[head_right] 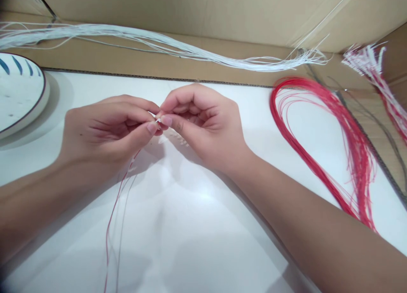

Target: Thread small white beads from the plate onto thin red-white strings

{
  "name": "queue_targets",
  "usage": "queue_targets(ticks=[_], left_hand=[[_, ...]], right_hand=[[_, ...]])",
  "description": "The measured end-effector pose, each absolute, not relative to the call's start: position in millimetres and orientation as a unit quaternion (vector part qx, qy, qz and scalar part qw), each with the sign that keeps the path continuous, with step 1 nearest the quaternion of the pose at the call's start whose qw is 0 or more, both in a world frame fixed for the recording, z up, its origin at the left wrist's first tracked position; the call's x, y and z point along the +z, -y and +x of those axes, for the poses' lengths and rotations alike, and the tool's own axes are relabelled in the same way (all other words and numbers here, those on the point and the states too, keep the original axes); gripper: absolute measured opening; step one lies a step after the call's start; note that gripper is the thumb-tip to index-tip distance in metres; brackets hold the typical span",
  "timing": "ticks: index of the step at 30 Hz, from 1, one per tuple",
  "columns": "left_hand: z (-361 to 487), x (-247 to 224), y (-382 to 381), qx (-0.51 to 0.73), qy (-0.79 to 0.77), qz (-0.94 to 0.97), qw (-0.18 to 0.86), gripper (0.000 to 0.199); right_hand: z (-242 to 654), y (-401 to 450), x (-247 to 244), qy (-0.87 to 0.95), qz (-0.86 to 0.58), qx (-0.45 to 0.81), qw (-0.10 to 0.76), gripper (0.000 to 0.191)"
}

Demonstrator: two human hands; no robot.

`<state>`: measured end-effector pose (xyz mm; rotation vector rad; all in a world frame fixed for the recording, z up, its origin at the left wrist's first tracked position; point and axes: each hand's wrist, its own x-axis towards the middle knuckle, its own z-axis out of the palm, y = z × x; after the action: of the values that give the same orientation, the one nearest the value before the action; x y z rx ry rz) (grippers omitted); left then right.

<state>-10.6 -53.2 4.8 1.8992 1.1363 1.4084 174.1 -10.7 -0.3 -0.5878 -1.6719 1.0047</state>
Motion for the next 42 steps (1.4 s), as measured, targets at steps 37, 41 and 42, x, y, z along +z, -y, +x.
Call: queue_targets(ticks=[37,41,42], left_hand=[[-13.4,9.6,52.8,0.481,-0.429,0.723,0.248,0.021],[-12.8,10.0,53.4,0.48,-0.433,0.721,0.25,0.021],[-12.6,9.6,53.2,0.481,-0.431,0.722,0.25,0.02]], right_hand=[[180.5,14.3,4.1,0.761,-0.269,0.342,0.481,0.014],[179.7,15.0,4.3,0.76,-0.258,0.342,0.489,0.017],[179.4,14.8,4.2,0.759,-0.256,0.345,0.49,0.016]])
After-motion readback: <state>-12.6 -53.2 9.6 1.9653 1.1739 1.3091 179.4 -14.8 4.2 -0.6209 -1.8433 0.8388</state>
